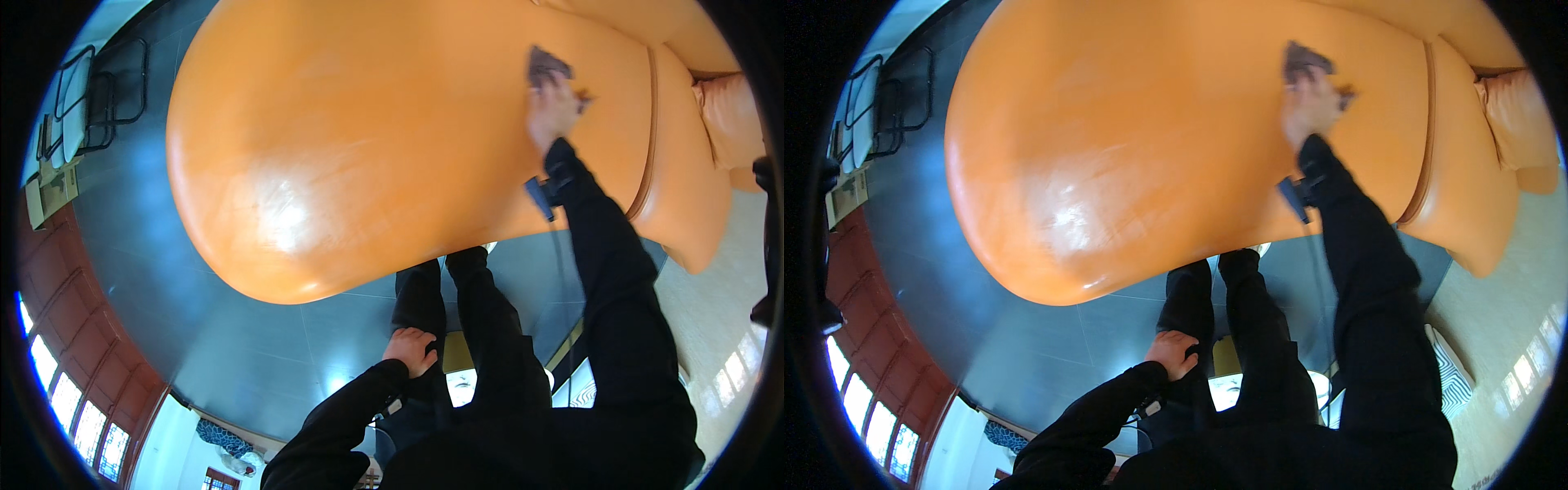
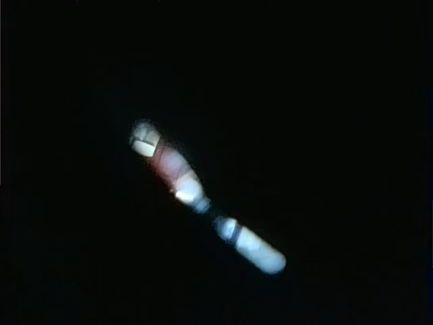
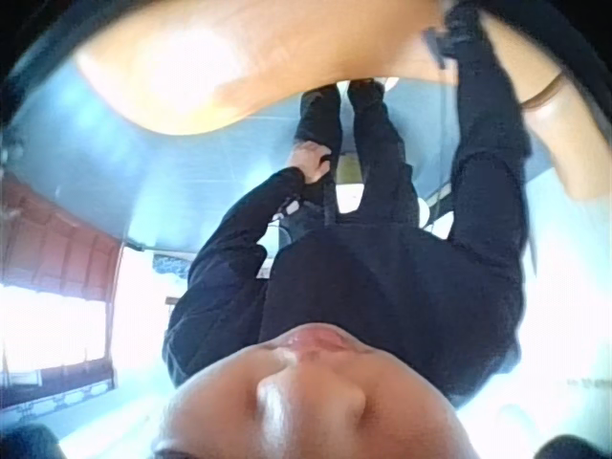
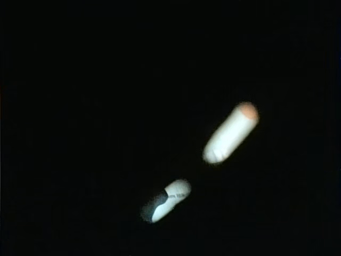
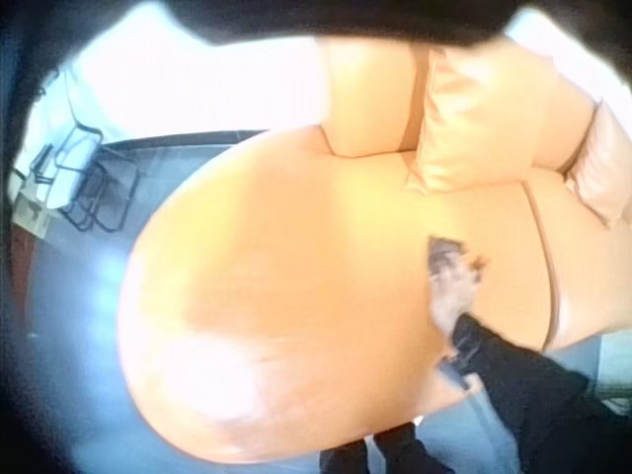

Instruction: The person wets a dark cloth in a bowl of water, wrings it out, and then wipes the surface of an orange leather sofa and its cushions. The person moves around the sofa to clean different sections.

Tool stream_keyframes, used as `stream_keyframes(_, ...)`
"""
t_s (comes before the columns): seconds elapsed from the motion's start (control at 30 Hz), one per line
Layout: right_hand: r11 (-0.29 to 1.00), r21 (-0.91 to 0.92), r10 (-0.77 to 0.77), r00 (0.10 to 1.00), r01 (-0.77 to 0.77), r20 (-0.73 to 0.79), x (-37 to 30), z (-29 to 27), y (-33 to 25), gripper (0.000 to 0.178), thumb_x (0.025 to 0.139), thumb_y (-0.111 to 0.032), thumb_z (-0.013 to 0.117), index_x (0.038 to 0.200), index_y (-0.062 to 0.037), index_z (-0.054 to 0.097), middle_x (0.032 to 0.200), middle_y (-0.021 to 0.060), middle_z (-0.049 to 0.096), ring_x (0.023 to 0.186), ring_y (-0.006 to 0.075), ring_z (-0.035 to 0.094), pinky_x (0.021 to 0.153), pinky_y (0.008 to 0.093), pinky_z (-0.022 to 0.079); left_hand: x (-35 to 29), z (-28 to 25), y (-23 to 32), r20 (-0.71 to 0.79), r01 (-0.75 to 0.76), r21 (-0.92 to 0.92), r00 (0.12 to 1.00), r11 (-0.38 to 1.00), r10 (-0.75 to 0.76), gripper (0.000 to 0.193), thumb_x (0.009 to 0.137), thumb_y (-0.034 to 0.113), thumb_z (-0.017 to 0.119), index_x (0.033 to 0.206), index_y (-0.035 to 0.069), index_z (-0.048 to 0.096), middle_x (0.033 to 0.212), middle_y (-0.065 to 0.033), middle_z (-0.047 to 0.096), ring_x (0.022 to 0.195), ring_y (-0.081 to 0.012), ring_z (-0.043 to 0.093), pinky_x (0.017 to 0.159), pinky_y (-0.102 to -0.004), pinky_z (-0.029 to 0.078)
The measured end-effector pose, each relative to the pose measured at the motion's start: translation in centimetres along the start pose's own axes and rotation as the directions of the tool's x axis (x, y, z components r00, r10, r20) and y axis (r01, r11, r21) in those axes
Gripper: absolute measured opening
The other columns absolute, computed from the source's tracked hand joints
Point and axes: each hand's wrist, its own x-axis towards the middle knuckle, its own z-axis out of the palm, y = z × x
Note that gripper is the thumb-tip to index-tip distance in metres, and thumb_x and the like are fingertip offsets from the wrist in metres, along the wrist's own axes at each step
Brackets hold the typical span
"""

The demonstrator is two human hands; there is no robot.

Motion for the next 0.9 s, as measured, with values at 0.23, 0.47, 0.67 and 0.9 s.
stream_keyframes(0.23,0.839,0.545,-0.294,0.855,0.016,0.428,-5.4,-7.2,-24.8,0.04,0.086,-0.019,0.064,0.124,-0.0048,0.061,0.141,0.0111,0.047,0.131,0.0359,0.04,0.101,0.0521,0.035,-0.4,-1.5,-0.7,0.002,-0.003,-0.012,1.0,1.0,0.003,0.049,0.088,0.04,0.055,0.125,0.01,0.064,0.127,-0.0145,0.064,0.125,-0.0323,0.053,0.111,-0.0456,0.034)
stream_keyframes(0.47,0.672,0.712,-0.574,0.75,0.204,0.327,-12.8,-11.3,-31.9,0.036,0.089,-0.02,0.056,0.12,-0.0044,0.065,0.135,0.0084,0.052,0.128,0.0295,0.042,0.1,0.0469,0.037,-0.6,-3.8,0.0,-0.012,-0.013,0.069,1.0,0.998,0.014,0.046,0.088,0.039,0.055,0.122,0.009,0.065,0.124,-0.0129,0.065,0.123,-0.0302,0.054,0.107,-0.044,0.037)
stream_keyframes(0.67,0.558,0.789,-0.657,0.718,0.257,0.231,-14.1,-11.5,-31.5,0.031,0.091,-0.02,0.053,0.114,-0.0076,0.069,0.138,0.0057,0.052,0.131,0.027,0.041,0.101,0.0423,0.037,0.1,-5.3,0.1,0.048,0.033,0.121,0.998,0.992,-0.039,0.046,0.087,0.039,0.056,0.122,0.01,0.064,0.123,-0.0137,0.065,0.122,-0.0317,0.054,0.108,-0.0448,0.036)
stream_keyframes(0.9,0.495,0.734,-0.743,0.665,0.465,0.079,-7.8,-8.3,-24.9,0.021,0.09,-0.02,0.055,0.103,-0.0168,0.072,0.129,-0.0033,0.056,0.124,0.0208,0.048,0.093,0.0375,0.042,0.9,-5.5,0.8,0.009,0.057,0.07,0.998,0.996,-0.058,0.041,0.088,0.035,0.056,0.12,0.011,0.066,0.119,-0.0135,0.067,0.12,-0.0313,0.057,0.107,-0.0447,0.038)
